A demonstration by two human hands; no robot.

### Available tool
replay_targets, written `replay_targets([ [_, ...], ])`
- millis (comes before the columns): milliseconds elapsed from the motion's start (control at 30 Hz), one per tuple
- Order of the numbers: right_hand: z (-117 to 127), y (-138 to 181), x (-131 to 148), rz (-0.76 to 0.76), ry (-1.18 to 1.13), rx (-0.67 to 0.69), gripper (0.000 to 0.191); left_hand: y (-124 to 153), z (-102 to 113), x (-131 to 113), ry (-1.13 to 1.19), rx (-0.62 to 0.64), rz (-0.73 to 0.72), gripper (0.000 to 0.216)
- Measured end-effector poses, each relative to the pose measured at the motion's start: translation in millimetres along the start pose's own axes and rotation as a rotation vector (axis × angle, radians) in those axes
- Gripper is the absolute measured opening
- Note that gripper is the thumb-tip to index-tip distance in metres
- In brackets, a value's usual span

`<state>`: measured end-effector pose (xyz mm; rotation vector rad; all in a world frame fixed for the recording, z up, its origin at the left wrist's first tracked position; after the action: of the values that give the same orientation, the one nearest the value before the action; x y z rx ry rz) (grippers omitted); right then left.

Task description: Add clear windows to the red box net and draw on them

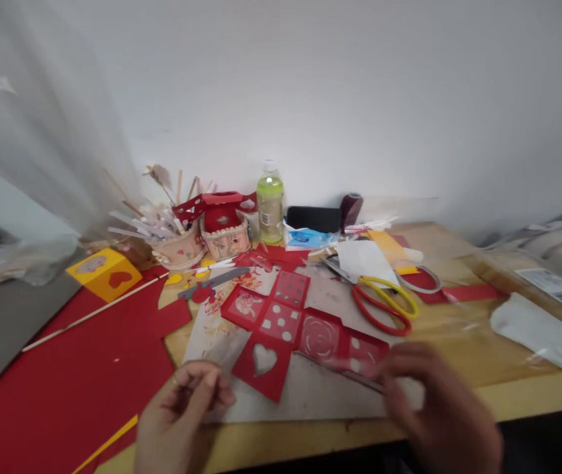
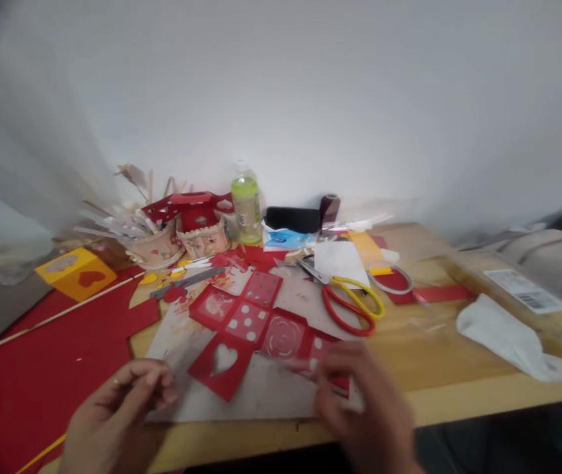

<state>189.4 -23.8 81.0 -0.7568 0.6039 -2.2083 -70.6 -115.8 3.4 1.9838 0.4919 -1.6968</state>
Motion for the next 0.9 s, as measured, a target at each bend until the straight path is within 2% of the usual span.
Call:
replay_targets([
  [33, 16, -2, -27, -0.075, 0.082, -0.029, 0.007, -3, 4, 1, 0.024, -0.019, 0.002, 0.039],
  [100, 45, -5, -85, -0.229, 0.223, -0.066, 0.014, -7, 7, 3, 0.060, -0.021, 0.022, 0.041],
  [167, 63, -8, -136, -0.310, 0.299, -0.036, 0.019, -7, 4, 5, 0.068, -0.005, 0.047, 0.043],
  [267, 68, -9, -194, -0.378, 0.333, 0.098, 0.024, -5, -4, 3, 0.037, 0.022, 0.045, 0.042],
  [333, 69, -7, -216, -0.411, 0.321, 0.138, 0.017, -4, -11, 0, 0.018, 0.048, 0.031, 0.041],
  [400, 70, -4, -228, -0.430, 0.308, 0.153, 0.006, -3, -14, -1, 0.019, 0.057, 0.019, 0.039],
  [433, 71, -4, -231, -0.438, 0.305, 0.156, 0.008, -3, -15, -1, 0.022, 0.059, 0.015, 0.039],
  [600, 78, -10, -231, -0.471, 0.303, 0.112, 0.038, -1, -20, 0, 0.044, 0.093, 0.027, 0.039],
  [700, 75, -17, -227, -0.445, 0.254, 0.128, 0.046, 1, -23, 1, 0.034, 0.112, 0.047, 0.039],
  [833, 70, -23, -226, -0.406, 0.215, 0.190, 0.018, 2, -25, 0, 0.016, 0.122, 0.050, 0.038],
  [900, 69, -23, -228, -0.406, 0.225, 0.222, 0.019, 2, -26, 0, 0.025, 0.131, 0.040, 0.037],
])
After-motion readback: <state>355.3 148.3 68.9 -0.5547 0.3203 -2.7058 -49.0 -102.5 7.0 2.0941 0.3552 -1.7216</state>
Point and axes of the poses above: each hand's wrist, its own y-axis away from the middle knuckle, its own z-axis out of the back of the hand, x = y × z, the point moved 8 cm from there along -y, towards the middle knuckle, and after that the axes turned 9 degrees about x, right-handed, at the moved point
